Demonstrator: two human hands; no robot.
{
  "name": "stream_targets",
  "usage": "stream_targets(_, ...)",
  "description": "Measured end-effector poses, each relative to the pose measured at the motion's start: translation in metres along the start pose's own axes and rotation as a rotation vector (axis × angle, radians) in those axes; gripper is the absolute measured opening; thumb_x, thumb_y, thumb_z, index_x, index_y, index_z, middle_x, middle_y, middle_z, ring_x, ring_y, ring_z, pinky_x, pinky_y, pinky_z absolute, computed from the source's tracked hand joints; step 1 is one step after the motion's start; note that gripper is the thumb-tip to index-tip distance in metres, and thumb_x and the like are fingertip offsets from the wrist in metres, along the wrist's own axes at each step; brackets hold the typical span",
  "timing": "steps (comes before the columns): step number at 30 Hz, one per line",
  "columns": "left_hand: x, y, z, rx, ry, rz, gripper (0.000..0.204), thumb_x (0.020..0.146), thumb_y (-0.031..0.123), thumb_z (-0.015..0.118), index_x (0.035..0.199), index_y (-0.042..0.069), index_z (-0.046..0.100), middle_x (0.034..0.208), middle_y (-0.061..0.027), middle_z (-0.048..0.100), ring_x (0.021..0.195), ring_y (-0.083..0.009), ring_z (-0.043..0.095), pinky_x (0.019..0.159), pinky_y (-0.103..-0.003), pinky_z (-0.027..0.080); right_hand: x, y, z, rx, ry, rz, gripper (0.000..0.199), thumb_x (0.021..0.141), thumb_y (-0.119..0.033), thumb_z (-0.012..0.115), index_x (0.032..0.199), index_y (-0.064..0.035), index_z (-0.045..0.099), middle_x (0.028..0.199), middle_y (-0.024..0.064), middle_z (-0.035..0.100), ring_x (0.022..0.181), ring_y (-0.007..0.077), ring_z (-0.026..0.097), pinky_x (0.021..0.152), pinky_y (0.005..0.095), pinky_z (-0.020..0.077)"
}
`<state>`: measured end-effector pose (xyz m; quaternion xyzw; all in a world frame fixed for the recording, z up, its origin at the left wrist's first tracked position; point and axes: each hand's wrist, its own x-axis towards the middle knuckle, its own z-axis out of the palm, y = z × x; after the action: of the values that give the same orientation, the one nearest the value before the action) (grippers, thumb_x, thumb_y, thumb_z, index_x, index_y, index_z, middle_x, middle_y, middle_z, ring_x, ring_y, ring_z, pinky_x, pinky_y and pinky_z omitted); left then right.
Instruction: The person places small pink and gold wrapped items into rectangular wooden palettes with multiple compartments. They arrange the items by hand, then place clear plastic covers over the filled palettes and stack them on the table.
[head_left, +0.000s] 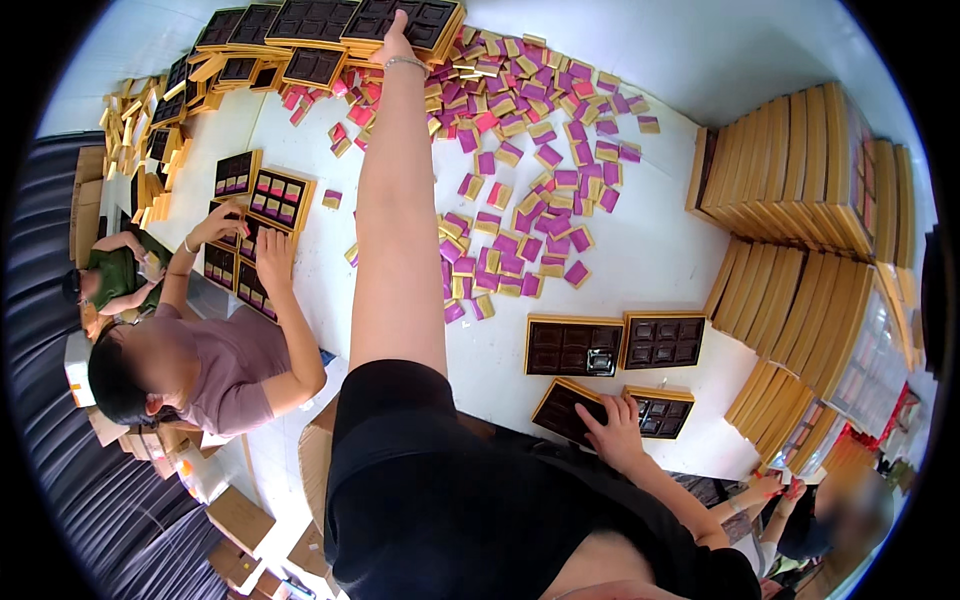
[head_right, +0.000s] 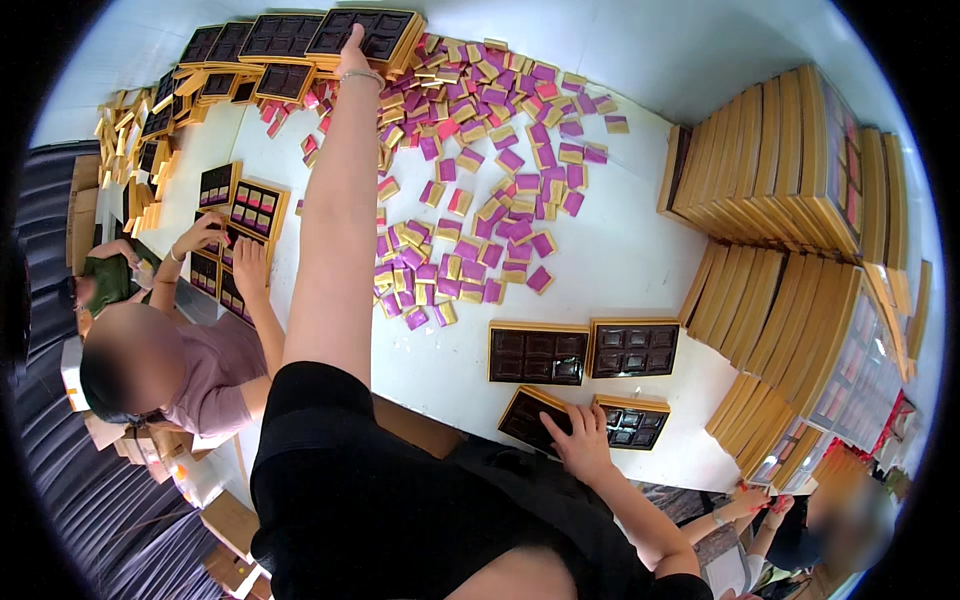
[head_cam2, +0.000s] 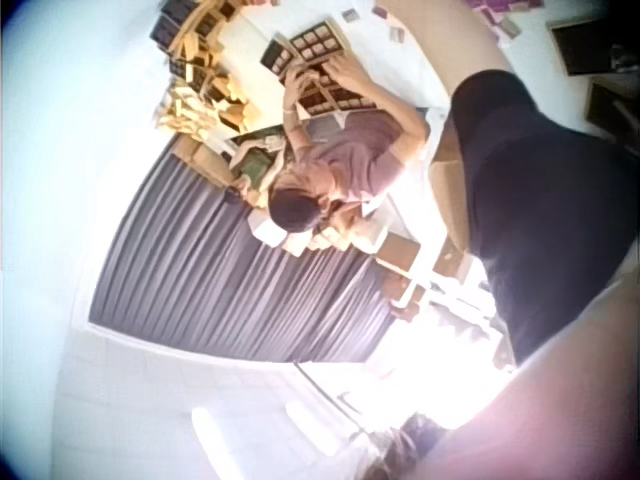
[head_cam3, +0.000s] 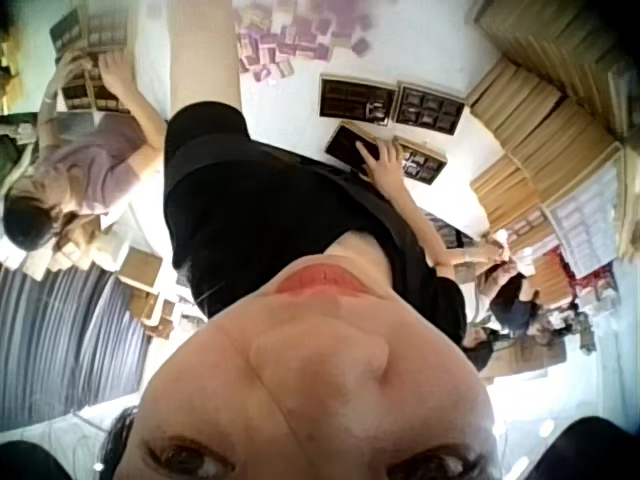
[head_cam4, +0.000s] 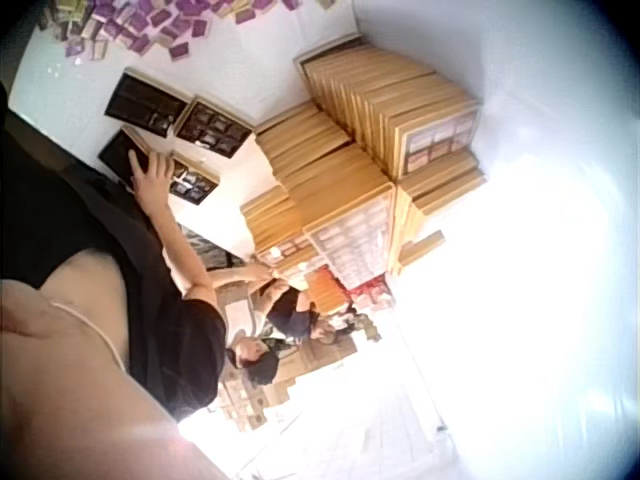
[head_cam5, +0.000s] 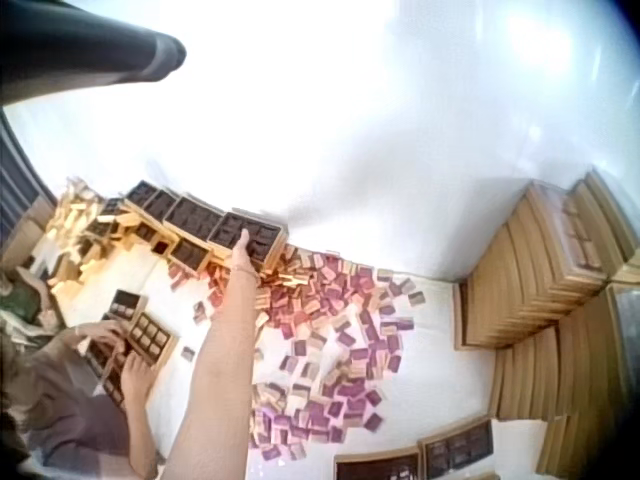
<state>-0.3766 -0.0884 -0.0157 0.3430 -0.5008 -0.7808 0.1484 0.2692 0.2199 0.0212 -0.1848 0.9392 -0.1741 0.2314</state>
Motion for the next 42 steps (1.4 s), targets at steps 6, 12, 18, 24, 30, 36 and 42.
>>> stream_targets(6,0.023,0.023,0.004,0.054,-0.119,-0.363,0.046,0.070,0.031,0.075,0.103,0.006,0.054,0.111,-0.0124,0.058,0.094,-0.0288,0.054,0.080,-0.048,0.042,-0.005,-0.005,0.010,-0.034,0.001,0.000,0.075,0.067,-0.025,0.079,0.137,-0.0241,0.050,0.133,0.0163,0.045,0.124,0.0331,0.042,0.102,0.0534,0.0326)
stream_targets(12,-0.102,0.048,-0.060,-0.070,-0.458,-0.512,0.061,0.071,0.031,0.065,0.125,0.008,0.048,0.124,-0.0165,0.051,0.115,-0.0376,0.046,0.095,-0.066,0.032,0.002,0.009,0.043,-0.195,0.122,-0.003,0.057,0.081,-0.014,0.055,0.136,-0.0269,0.052,0.135,0.0167,0.046,0.122,0.0346,0.046,0.100,0.0563,0.0370)
stream_targets(18,-0.340,0.060,-0.265,0.057,-0.675,-0.260,0.063,0.078,0.014,0.062,0.137,0.002,0.042,0.134,-0.0142,0.053,0.125,-0.0328,0.051,0.104,-0.050,0.045,0.014,0.026,0.021,-0.172,0.246,0.062,0.062,0.072,-0.005,0.060,0.133,-0.0126,0.052,0.135,0.0171,0.045,0.124,0.0350,0.044,0.103,0.0500,0.0336)
stream_targets(24,-0.499,-0.064,-0.437,-0.044,-0.194,-0.549,0.058,0.081,-0.004,0.062,0.136,0.001,0.044,0.122,-0.0111,0.060,0.113,-0.0277,0.058,0.102,-0.044,0.047,-0.025,0.036,0.012,-0.069,0.385,0.118,0.064,0.078,-0.015,0.070,0.137,-0.0098,0.045,0.142,0.0157,0.040,0.129,0.0347,0.039,0.104,0.0561,0.0309)
stream_targets(30,-0.527,-0.112,-0.425,-0.054,0.008,-0.538,0.023,0.089,-0.006,0.057,0.110,0.001,0.050,0.105,-0.0100,0.060,0.095,-0.0243,0.062,0.084,-0.043,0.054,-0.018,0.025,0.027,0.016,0.394,-0.120,0.069,0.076,-0.010,0.068,0.140,-0.0099,0.042,0.147,0.0151,0.036,0.137,0.0346,0.033,0.107,0.0591,0.0274)
stream_targets(36,-0.529,-0.086,-0.466,0.102,0.176,-0.040,0.030,0.090,-0.007,0.051,0.119,-0.003,0.049,0.111,-0.0135,0.061,0.095,-0.0251,0.062,0.085,-0.041,0.054,0.002,0.026,0.045,-0.033,0.335,0.016,0.079,0.077,-0.019,0.067,0.147,-0.0130,0.032,0.151,0.0184,0.029,0.138,0.0419,0.027,0.102,0.0700,0.0260)
stream_targets(42,-0.468,-0.055,-0.499,0.744,0.473,0.112,0.060,0.090,-0.003,0.056,0.142,-0.001,0.029,0.133,-0.0217,0.052,0.115,-0.0353,0.058,0.096,-0.042,0.050,0.011,-0.024,0.021,-0.113,0.243,-0.168,0.091,0.070,-0.029,0.071,0.150,-0.0174,0.029,0.154,0.0208,0.024,0.142,0.0446,0.020,0.101,0.0759,0.0176)
